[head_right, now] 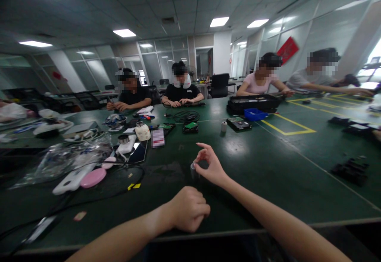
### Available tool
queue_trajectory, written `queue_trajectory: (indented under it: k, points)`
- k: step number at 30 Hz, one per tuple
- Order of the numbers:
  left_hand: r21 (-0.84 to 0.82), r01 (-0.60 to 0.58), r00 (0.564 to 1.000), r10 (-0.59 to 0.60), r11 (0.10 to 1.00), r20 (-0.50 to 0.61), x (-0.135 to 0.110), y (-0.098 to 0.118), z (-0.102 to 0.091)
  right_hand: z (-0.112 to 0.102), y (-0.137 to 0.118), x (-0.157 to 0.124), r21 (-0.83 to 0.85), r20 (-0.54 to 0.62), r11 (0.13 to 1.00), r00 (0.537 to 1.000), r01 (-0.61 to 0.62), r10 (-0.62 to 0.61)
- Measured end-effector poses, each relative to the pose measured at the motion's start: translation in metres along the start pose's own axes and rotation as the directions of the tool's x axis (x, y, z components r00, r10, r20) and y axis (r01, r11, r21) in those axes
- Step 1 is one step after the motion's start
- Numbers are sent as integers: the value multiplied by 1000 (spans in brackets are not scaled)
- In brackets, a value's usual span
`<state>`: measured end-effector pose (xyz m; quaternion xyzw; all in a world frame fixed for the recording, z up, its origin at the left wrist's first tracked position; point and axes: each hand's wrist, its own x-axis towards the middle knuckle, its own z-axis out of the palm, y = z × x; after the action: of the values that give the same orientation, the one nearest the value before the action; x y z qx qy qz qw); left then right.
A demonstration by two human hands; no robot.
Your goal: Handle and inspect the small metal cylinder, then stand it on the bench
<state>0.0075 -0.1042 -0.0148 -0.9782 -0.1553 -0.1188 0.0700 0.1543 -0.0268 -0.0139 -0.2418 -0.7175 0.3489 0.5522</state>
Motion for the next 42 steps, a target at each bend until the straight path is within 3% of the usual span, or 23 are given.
queue_trajectory:
  k: [8,15,34,42]
  points:
    - [3,7,1000,-7,1000,-17,0,0,0,-2,-9,-4,-204,11,972,993,113,-114]
    - [15,14,1000,-13,1000,-27,-1,0,1,-9,-9,-6,-350,90,902,968,251,-234]
    - [8,3,1000,-3,1000,-9,0,0,0,-14,-24,-7,-437,222,831,937,344,-272]
    - [4,9,1000,-9,1000,-26,-2,0,2,-15,-25,-8,-476,332,763,892,438,-306]
